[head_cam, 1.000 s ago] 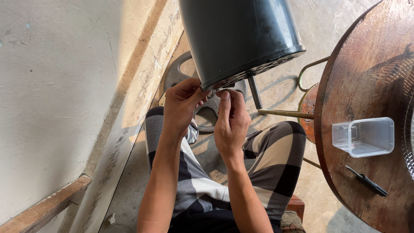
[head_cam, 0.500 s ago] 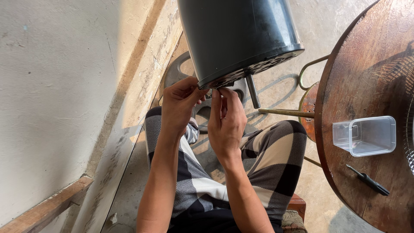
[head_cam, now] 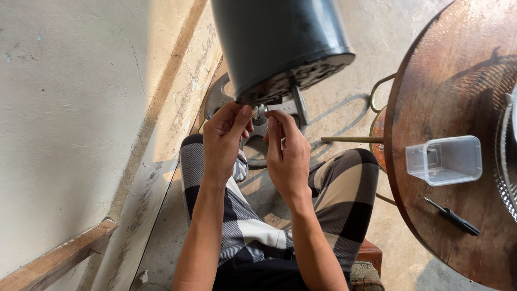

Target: The person reassembles an electric fan by hand, starting with inserting a metal rod into the motor housing, then fitting the black motor cover and securing it with screws. They use a screwdriver to tighten the screws and finally attach the front wire cage to the fan assembly.

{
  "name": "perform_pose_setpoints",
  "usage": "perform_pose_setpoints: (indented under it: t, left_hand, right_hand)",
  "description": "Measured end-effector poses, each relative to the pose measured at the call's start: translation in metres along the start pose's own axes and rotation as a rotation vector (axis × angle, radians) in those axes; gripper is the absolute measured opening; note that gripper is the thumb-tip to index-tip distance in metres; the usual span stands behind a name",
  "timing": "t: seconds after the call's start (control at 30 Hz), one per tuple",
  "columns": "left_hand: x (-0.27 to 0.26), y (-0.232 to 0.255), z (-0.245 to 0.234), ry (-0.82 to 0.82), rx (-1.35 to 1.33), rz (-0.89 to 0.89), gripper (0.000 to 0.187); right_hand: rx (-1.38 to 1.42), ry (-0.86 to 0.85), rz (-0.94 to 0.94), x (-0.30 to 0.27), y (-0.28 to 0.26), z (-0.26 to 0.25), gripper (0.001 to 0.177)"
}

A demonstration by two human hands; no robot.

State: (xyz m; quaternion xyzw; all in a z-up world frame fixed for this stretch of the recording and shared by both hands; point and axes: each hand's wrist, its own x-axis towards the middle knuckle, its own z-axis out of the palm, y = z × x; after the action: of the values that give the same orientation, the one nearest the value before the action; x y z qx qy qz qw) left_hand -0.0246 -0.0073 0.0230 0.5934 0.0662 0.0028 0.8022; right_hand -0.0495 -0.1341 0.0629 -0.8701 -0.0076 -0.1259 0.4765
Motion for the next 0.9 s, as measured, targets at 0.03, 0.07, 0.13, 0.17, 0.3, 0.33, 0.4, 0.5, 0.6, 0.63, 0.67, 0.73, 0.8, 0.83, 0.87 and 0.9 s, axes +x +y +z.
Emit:
perform_pose_setpoints:
  t: [0.03, 0.07, 0.13, 0.17, 0.3, 0.33, 0.4, 0.5, 0.6, 0.63, 0.67, 0.73, 0.8, 0.83, 0.87, 0.9]
  left_hand:
    - [-0.005, 0.002, 0.003, 0.021, 0.029, 0.002, 0.020]
    - [-0.008, 0.004, 0.006, 0.040, 0.058, 0.012, 0.021]
    - [-0.018, 0.009, 0.014, 0.021, 0.051, 0.040, 0.023]
    - [-0.024, 0.010, 0.019, 0.010, 0.049, 0.052, 0.025]
    - [-0.052, 0.012, 0.047, 0.028, 0.198, -0.019, 0.023]
    - [-0.061, 0.011, 0.058, -0.011, 0.207, -0.021, 0.022]
    - [-0.078, 0.009, 0.084, -0.097, 0.236, -0.015, 0.021]
    - [-0.097, 0.007, 0.129, -0.244, 0.302, -0.010, 0.020]
    - [-0.118, 0.004, 0.170, -0.405, 0.387, 0.021, 0.018]
    - [-0.124, 0.002, 0.183, -0.463, 0.414, 0.066, 0.017]
    - [-0.129, 0.000, 0.195, -0.519, 0.442, 0.109, 0.016]
    - [-0.139, -0.008, 0.217, -0.600, 0.480, 0.140, 0.015]
    - [-0.146, -0.014, 0.238, -0.663, 0.529, 0.217, 0.014]
    - [-0.148, -0.017, 0.248, -0.687, 0.558, 0.281, 0.013]
    - [-0.152, -0.019, 0.257, -0.712, 0.587, 0.340, 0.013]
    - [-0.154, -0.022, 0.266, -0.710, 0.629, 0.402, 0.013]
  right_hand:
    - [-0.006, -0.035, -0.003, -0.002, -0.001, -0.009, 0.020]
    - [-0.010, -0.067, -0.012, -0.003, -0.001, -0.017, 0.021]
    - [0.021, -0.073, -0.002, -0.008, -0.004, -0.037, 0.021]
    - [0.037, -0.077, 0.005, -0.012, -0.005, -0.048, 0.021]
    - [-0.037, -0.055, -0.015, -0.032, -0.004, -0.095, 0.018]
    - [-0.054, -0.041, -0.030, -0.038, -0.002, -0.109, 0.017]
    - [-0.105, 0.007, -0.048, -0.049, 0.003, -0.137, 0.016]
    - [-0.187, 0.102, -0.022, -0.068, 0.013, -0.180, 0.015]
    - [-0.235, 0.191, 0.043, -0.090, 0.027, -0.218, 0.015]
    - [-0.257, 0.224, 0.045, -0.096, 0.032, -0.230, 0.014]
    - [-0.276, 0.254, 0.049, -0.103, 0.038, -0.240, 0.014]
    - [-0.298, 0.307, 0.115, -0.116, 0.052, -0.260, 0.014]
    - [-0.333, 0.357, 0.143, -0.125, 0.066, -0.278, 0.014]
    - [-0.360, 0.384, 0.136, -0.129, 0.073, -0.286, 0.015]
    - [-0.386, 0.408, 0.134, -0.133, 0.079, -0.293, 0.016]
    - [-0.402, 0.426, 0.140, -0.136, 0.087, -0.299, 0.016]
